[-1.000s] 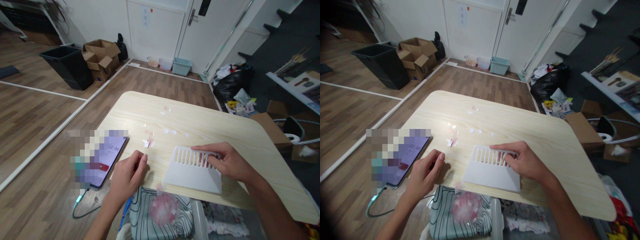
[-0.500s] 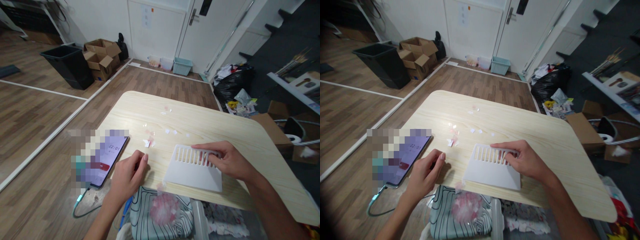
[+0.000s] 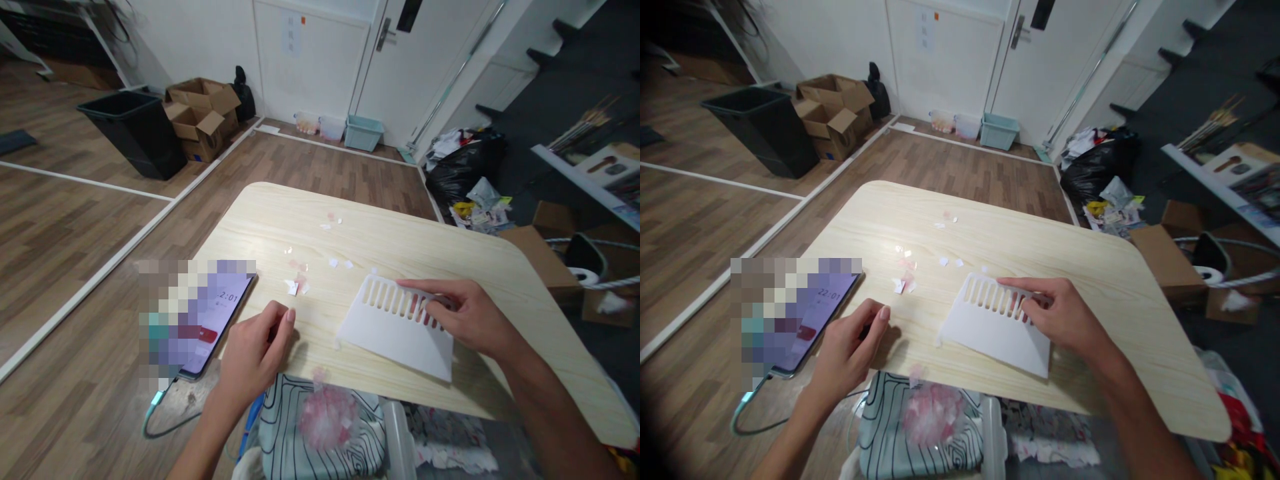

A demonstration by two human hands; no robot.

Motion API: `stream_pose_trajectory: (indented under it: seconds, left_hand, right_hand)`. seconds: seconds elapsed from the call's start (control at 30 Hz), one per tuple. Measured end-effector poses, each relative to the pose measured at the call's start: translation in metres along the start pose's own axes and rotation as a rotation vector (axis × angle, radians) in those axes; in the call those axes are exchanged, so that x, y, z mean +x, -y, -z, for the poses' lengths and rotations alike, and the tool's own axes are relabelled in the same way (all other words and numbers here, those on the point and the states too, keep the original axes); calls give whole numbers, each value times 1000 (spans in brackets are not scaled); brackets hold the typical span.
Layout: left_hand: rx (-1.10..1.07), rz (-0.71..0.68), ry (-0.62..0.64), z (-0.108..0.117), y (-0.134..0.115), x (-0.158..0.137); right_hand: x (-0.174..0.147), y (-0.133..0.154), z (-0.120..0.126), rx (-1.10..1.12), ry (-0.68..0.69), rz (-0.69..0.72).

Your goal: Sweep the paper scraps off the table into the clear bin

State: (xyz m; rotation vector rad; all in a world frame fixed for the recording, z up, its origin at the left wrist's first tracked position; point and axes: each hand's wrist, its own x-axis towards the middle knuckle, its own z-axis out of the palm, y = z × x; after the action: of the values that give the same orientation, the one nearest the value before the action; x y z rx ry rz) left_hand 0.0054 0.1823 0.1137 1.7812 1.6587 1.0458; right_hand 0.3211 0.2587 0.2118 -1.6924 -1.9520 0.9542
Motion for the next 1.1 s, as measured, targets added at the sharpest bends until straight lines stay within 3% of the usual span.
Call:
stream_pose_trajectory:
  seconds: [0.13,0.3,0.43,0.7,0.87,1.03,1.1]
  left_hand:
    - [0,1,0,-1,0,0]
    - [5,30,14,-1,0,1]
    - [4,29,21,0,-1,1]
    - [15,19,22,1,-2,-1]
    - [28,17,19,0,0,0]
    - [19,20,21,-1,0,1]
    - [7,27,15,0,-1,1]
  right_hand:
    - [-9,-7,-2,-20,96,42]
    - [-16,-14,0,-41,-37,52]
    - [-20,-17,0,-37,5,106]
    - [-28,-33,3,-40,-54,113]
    - [-27,-44,10,38,-224,-15]
    - [-42,-52,8,154,-382,-3]
    - [-51,-44,-1,154,-379,26]
